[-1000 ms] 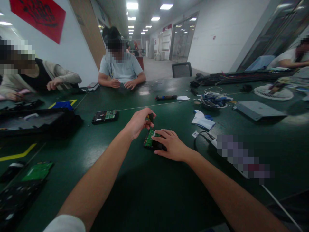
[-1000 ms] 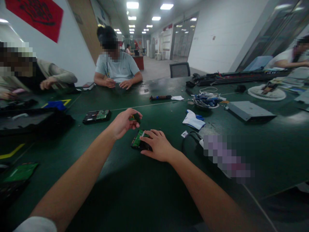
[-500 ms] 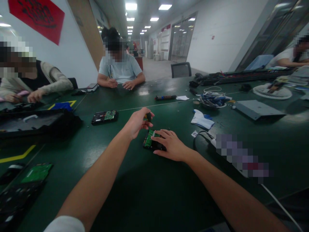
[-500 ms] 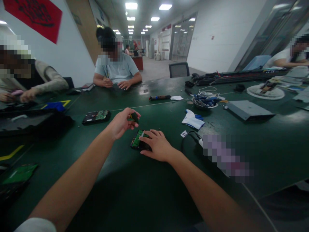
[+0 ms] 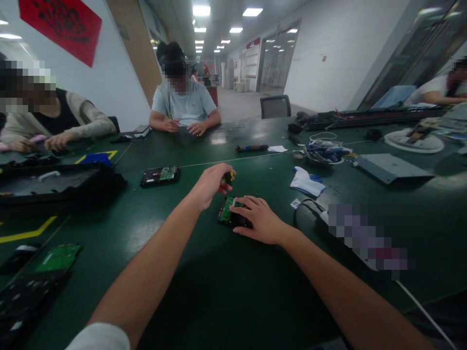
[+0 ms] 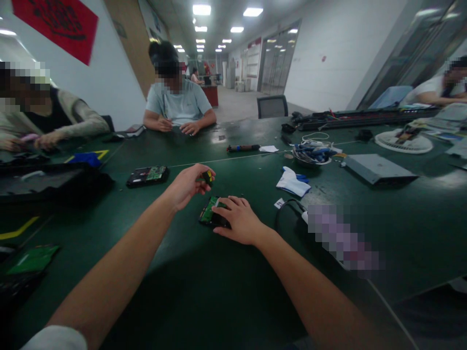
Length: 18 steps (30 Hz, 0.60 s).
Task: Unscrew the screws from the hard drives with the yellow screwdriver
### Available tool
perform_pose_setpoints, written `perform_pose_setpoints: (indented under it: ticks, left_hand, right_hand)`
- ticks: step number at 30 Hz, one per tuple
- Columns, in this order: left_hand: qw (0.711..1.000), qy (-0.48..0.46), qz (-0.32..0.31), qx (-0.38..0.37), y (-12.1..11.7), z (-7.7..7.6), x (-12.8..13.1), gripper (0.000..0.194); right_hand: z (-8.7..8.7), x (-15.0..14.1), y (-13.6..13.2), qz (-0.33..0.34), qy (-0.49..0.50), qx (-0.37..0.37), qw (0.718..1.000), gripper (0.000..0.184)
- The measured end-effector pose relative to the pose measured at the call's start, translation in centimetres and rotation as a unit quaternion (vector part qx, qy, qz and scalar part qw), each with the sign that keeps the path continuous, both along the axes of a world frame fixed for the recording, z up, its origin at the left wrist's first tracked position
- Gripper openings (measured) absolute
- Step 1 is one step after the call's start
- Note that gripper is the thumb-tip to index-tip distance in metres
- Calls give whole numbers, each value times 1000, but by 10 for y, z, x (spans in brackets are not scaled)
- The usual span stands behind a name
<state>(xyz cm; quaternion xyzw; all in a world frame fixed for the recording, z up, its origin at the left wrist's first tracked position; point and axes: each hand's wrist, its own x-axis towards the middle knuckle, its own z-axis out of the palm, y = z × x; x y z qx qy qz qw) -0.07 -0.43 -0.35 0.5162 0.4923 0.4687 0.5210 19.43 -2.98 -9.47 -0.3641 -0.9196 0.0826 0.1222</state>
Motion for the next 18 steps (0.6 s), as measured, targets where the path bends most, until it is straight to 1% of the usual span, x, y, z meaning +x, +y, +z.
perform_pose_setpoints:
  ticks: [2, 4, 6, 9, 13, 15, 16, 18]
  left_hand:
    - [999, 2, -42, -8, -3, 1, 1, 22]
    - [996, -6, -85, -33, -4, 2, 1, 21]
    - [993, -18, -101, -57, -5, 2, 2, 19]
    - [995, -27, -75, -60, -3, 2, 0, 18]
    - [1000, 6, -13, -21, 1, 1, -3, 25]
    - [1000, 24, 9, -4, 1, 1, -3, 27]
    - [1000, 27, 12, -1, 1, 1, -3, 27]
    - [1000, 12, -5, -10, 0, 1, -2, 25]
  right_hand:
    - [0, 0, 0, -1, -1, -1, 1000, 65]
    - [0, 0, -1, -2, 0, 1, 1000, 65]
    - [0, 0, -1, -1, 2, 5, 1000, 64]
    - [-1, 0, 0, 3, 9, 9, 1000, 63]
    - [-3, 1, 1, 4, 14, 5, 1000, 63]
    - [-4, 2, 1, 4, 14, 4, 1000, 64]
    - [-5, 2, 2, 4, 15, 5, 1000, 64]
    - [-6, 2, 2, 5, 18, 9, 1000, 64]
